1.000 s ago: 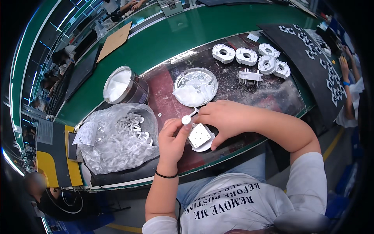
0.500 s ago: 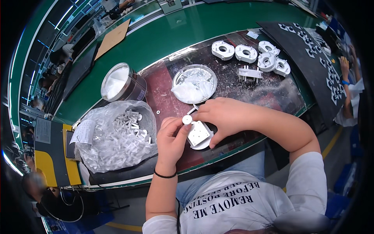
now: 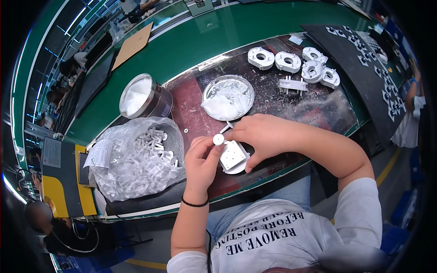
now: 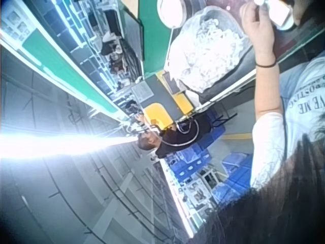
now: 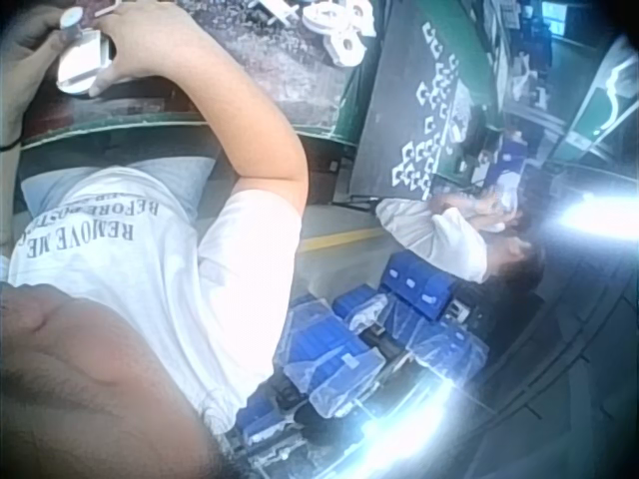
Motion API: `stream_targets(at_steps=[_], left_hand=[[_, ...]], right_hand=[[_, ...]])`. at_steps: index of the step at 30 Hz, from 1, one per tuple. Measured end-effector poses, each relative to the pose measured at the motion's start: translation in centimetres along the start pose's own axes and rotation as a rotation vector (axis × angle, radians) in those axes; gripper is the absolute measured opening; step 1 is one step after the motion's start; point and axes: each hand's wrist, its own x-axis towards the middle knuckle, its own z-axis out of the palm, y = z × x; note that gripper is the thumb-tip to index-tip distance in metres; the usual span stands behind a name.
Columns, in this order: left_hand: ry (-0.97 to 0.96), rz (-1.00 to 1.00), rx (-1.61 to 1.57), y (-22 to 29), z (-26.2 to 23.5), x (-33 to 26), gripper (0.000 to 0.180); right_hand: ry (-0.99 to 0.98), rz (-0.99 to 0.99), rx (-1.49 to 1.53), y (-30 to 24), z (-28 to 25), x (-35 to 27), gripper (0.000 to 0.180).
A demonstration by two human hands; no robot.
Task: The person assembles white plastic components at a factory workstation. They repeatedly pick up small cylindrical pieces, apply a white substance from a container, and insert them into larger circular housings. The person handles the parts one at a time, placing the finished units on the table.
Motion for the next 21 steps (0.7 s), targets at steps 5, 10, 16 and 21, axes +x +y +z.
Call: stream_targets(at_steps=[5, 10, 16, 21], left_hand=[[-0.004, -0.024, -0.030, -0.10, 0.01, -0.03, 0.017], [-0.022, 0.040, 0.047, 0.16, -0.21, 0.08, 0.016], [-0.034, 0.135, 0.144, 0.31, -0.08, 0.28, 0.014], [-0.013, 0.127, 0.163, 0.46, -0.14, 0.06, 0.014]], right_hand=[[0.001, 0.000, 0.001, 0.05, 0.05, -0.03, 0.077], [-0.002, -0.002, 0.000, 0.24, 0.34, 0.03, 0.077], [-0.033, 0.020, -0.006, -0.07, -0.06, -0.01, 0.078], [-0.047, 0.035, 0.027, -0.13, 0.03, 0.08, 0.078]])
